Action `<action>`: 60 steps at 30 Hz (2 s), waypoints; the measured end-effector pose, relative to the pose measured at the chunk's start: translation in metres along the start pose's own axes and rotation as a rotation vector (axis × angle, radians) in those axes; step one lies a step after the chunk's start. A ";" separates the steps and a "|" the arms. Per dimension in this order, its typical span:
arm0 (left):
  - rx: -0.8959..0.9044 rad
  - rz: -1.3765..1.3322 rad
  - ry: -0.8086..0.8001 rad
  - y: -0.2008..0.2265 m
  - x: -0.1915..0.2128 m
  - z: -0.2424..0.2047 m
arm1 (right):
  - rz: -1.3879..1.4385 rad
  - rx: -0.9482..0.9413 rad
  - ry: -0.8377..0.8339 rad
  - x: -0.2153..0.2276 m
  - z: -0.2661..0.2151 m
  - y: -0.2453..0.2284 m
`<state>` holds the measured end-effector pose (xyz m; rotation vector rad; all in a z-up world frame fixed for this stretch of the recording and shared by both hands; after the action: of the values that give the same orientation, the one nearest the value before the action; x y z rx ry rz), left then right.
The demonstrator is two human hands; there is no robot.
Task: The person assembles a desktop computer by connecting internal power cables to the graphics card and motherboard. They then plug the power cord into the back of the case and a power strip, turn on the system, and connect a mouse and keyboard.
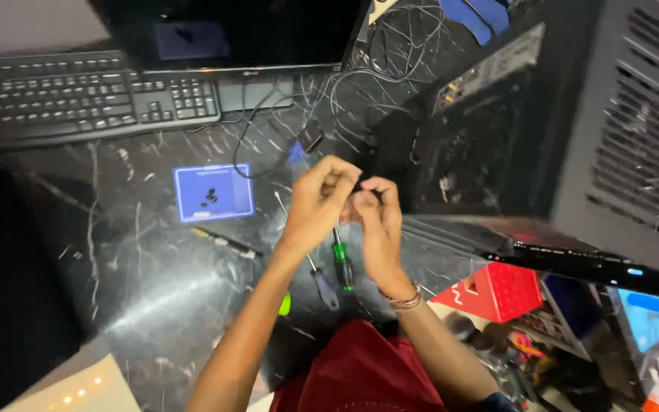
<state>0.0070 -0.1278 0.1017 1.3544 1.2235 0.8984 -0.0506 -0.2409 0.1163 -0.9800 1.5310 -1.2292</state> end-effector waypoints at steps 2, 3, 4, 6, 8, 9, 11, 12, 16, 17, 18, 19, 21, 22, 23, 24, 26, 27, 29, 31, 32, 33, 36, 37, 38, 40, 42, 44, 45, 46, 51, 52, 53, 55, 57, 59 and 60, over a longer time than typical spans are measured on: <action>-0.046 0.032 0.013 0.011 0.003 -0.033 | -0.021 0.010 -0.067 0.009 -0.016 -0.015; -0.093 0.050 0.003 0.020 0.000 -0.045 | -0.059 0.030 -0.113 0.016 -0.022 -0.025; -0.110 0.065 -0.003 0.019 -0.008 -0.055 | -0.045 0.049 -0.110 0.024 -0.033 -0.033; -0.113 0.187 0.055 0.013 -0.021 -0.070 | -0.078 0.032 -0.194 0.036 -0.052 -0.042; -0.164 0.193 0.025 0.047 -0.052 -0.092 | -0.077 0.063 -0.226 0.065 -0.069 -0.056; -0.205 0.191 0.001 0.065 -0.069 -0.101 | -0.084 0.084 -0.263 0.079 -0.075 -0.064; -0.275 0.202 -0.019 0.071 -0.108 -0.106 | -0.076 0.144 -0.246 0.114 -0.081 -0.083; -0.332 0.206 -0.032 0.074 -0.129 -0.111 | -0.074 0.189 -0.234 0.133 -0.086 -0.094; -0.351 0.195 -0.078 0.082 -0.224 -0.125 | -0.091 0.276 -0.186 0.223 -0.095 -0.131; -0.344 0.161 -0.085 0.078 -0.246 -0.128 | -0.114 0.274 -0.167 0.246 -0.096 -0.137; -0.338 0.126 -0.092 0.074 -0.267 -0.130 | -0.137 0.273 -0.149 0.268 -0.097 -0.143; -0.346 0.130 -0.071 0.071 -0.285 -0.135 | -0.132 0.277 -0.170 0.287 -0.100 -0.150; -0.335 0.071 -0.050 0.063 -0.321 -0.142 | -0.177 0.300 -0.177 0.325 -0.103 -0.166; -0.346 0.074 -0.037 0.063 -0.333 -0.147 | -0.174 0.310 -0.192 0.337 -0.103 -0.174; -0.339 0.078 -0.025 0.062 -0.346 -0.151 | -0.195 0.330 -0.184 0.351 -0.104 -0.183; -0.332 0.083 -0.013 0.060 -0.359 -0.155 | -0.215 0.351 -0.175 0.366 -0.105 -0.192; -0.338 0.100 -0.002 0.064 -0.379 -0.162 | -0.223 0.383 -0.165 0.386 -0.103 -0.207; -0.341 0.115 0.000 0.067 -0.388 -0.164 | -0.234 0.415 -0.145 0.397 -0.102 -0.216; -0.348 0.136 0.000 0.068 -0.401 -0.167 | -0.233 0.445 -0.155 0.407 -0.103 -0.233; -0.359 0.161 -0.005 0.080 -0.412 -0.169 | -0.229 0.479 -0.159 0.415 -0.103 -0.245; -0.391 0.178 0.008 0.091 -0.416 -0.172 | -0.232 0.463 -0.143 0.421 -0.102 -0.245; -0.423 0.199 0.015 0.103 -0.420 -0.176 | -0.234 0.445 -0.121 0.427 -0.103 -0.244; -0.552 0.324 0.066 0.131 -0.436 -0.181 | -0.154 0.456 -0.109 0.443 -0.099 -0.243; -0.552 0.335 0.047 0.141 -0.441 -0.182 | -0.144 0.456 -0.089 0.446 -0.100 -0.249; -0.616 0.393 0.101 0.157 -0.442 -0.186 | -0.194 0.467 -0.067 0.448 -0.100 -0.256; -0.688 0.452 0.159 0.173 -0.446 -0.187 | -0.242 0.482 -0.047 0.453 -0.099 -0.270; -0.820 0.616 0.273 0.179 -0.446 -0.192 | -0.387 0.483 -0.019 0.456 -0.102 -0.280; -0.799 0.653 0.286 0.181 -0.445 -0.192 | -0.443 0.551 -0.076 0.450 -0.098 -0.294; -0.774 0.677 0.303 0.179 -0.447 -0.194 | -0.508 0.621 -0.138 0.446 -0.099 -0.302; -0.764 0.678 0.319 0.178 -0.448 -0.197 | -0.509 0.617 -0.156 0.444 -0.097 -0.312; -0.659 0.607 0.381 0.166 -0.455 -0.210 | -0.777 0.753 -0.381 0.426 -0.087 -0.337; -0.658 0.605 0.411 0.160 -0.458 -0.213 | -0.774 0.764 -0.409 0.425 -0.089 -0.339; -0.622 0.579 0.419 0.151 -0.461 -0.212 | -0.785 0.737 -0.425 0.426 -0.088 -0.338; -0.589 0.546 0.447 0.142 -0.469 -0.214 | -0.800 0.720 -0.460 0.427 -0.086 -0.336; -0.602 0.540 0.505 0.143 -0.477 -0.219 | -0.824 0.701 -0.490 0.426 -0.081 -0.334; -0.613 0.535 0.547 0.156 -0.486 -0.226 | -0.864 0.719 -0.511 0.426 -0.080 -0.335; -0.621 0.535 0.571 0.164 -0.489 -0.230 | -0.901 0.726 -0.515 0.426 -0.079 -0.336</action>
<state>-0.2790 -0.5437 0.3549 0.9363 0.8523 1.9587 -0.2284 -0.6877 0.3801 -1.3575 0.1347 -1.7588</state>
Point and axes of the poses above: each hand's wrist, its own z-axis towards the middle knuckle, its own x-axis out of the back of the hand, y = z × x, the point moved 9 cm from there along z, towards the middle knuckle, and after that the axes turned 5 degrees about z, right-handed, at the moved point
